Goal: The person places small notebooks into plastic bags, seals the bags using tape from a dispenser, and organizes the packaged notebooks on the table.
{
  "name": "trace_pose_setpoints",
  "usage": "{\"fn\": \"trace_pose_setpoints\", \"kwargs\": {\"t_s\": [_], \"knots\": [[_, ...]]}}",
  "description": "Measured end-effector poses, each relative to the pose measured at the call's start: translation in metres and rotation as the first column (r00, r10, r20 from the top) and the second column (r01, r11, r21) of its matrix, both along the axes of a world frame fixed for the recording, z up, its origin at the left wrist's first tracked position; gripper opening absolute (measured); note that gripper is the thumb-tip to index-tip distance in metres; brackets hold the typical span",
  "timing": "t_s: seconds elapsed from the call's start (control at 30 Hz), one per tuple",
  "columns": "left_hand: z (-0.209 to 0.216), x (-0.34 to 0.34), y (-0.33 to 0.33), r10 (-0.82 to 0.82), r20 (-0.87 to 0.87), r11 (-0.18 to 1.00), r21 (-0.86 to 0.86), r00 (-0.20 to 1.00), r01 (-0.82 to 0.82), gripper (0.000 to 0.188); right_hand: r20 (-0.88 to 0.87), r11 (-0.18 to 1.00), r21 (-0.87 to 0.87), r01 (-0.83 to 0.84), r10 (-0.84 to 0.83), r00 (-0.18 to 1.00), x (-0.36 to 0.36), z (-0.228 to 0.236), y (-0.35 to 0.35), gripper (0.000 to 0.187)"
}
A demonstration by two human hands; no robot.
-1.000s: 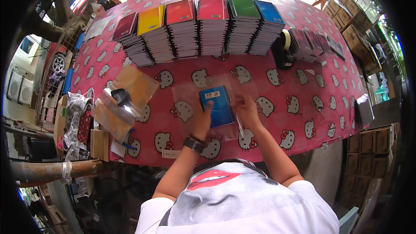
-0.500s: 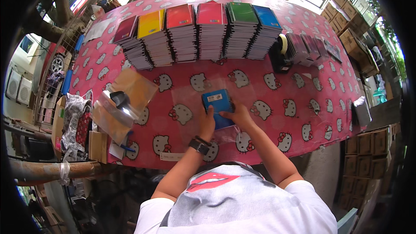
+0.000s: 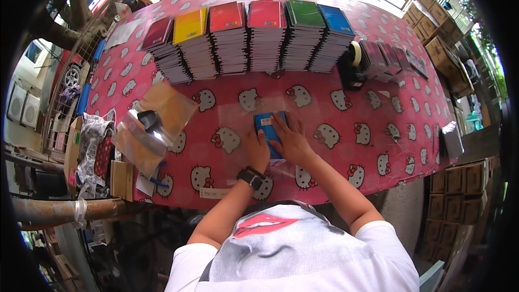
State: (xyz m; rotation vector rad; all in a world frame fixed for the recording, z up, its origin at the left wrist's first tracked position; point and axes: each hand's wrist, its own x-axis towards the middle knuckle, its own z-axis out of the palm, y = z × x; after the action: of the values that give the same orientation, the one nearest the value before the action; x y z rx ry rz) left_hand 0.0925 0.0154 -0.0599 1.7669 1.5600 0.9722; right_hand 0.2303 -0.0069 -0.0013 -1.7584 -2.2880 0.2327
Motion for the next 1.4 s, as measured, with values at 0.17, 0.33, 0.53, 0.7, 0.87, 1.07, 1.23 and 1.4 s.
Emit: {"fn": "trace_pose_setpoints", "kwargs": {"t_s": [0.17, 0.33, 0.53, 0.7, 0.87, 1.07, 1.23, 1.4], "knots": [[0.016, -0.001, 0.005, 0.018, 0.103, 1.000, -0.023, 0.994, -0.015, 0.038, 0.057, 0.999, 0.021, -0.039, 0.038, 0.998, -0.009, 0.007, 0.004, 0.059], [0.011, -0.061, 0.020, 0.161, -0.383, 0.961, 0.271, 0.910, -0.055, 0.030, 0.118, 0.997, 0.068, 0.024, -0.032, 0.993, 0.006, -0.010, 0.000, 0.061], [0.000, -0.109, 0.046, 0.078, -0.283, 0.973, 0.230, 0.956, -0.011, 0.023, 0.091, 0.996, 0.076, -0.038, 0.031, 0.995, -0.009, -0.001, 0.006, 0.063], [-0.045, -0.113, 0.051, 0.138, 0.061, 0.989, 0.045, 0.989, -0.141, 0.021, 0.032, 0.999, 0.046, -0.021, 0.020, 0.999, -0.017, 0.013, 0.003, 0.063], [0.018, -0.068, 0.026, -0.107, -0.429, 0.977, 0.120, 0.897, 0.174, 0.022, -0.070, 0.999, 0.026, 0.037, -0.035, 0.997, -0.004, 0.006, -0.004, 0.066], [-0.008, -0.087, 0.018, 0.287, -0.306, 0.837, 0.541, 0.908, -0.082, 0.014, -0.107, 0.998, -0.017, 0.056, -0.057, 0.993, -0.017, 0.016, 0.002, 0.067], [-0.007, -0.110, 0.027, 0.020, -0.152, 0.996, 0.090, 0.988, -0.007, 0.030, -0.115, 0.999, 0.007, 0.041, -0.040, 0.993, -0.026, 0.019, 0.006, 0.055], [0.045, -0.095, 0.014, 0.140, 0.685, 0.885, -0.410, 0.715, 0.220, 0.044, -0.325, 0.999, 0.053, 0.001, 0.016, 0.946, -0.027, -0.015, 0.011, 0.027]]}}
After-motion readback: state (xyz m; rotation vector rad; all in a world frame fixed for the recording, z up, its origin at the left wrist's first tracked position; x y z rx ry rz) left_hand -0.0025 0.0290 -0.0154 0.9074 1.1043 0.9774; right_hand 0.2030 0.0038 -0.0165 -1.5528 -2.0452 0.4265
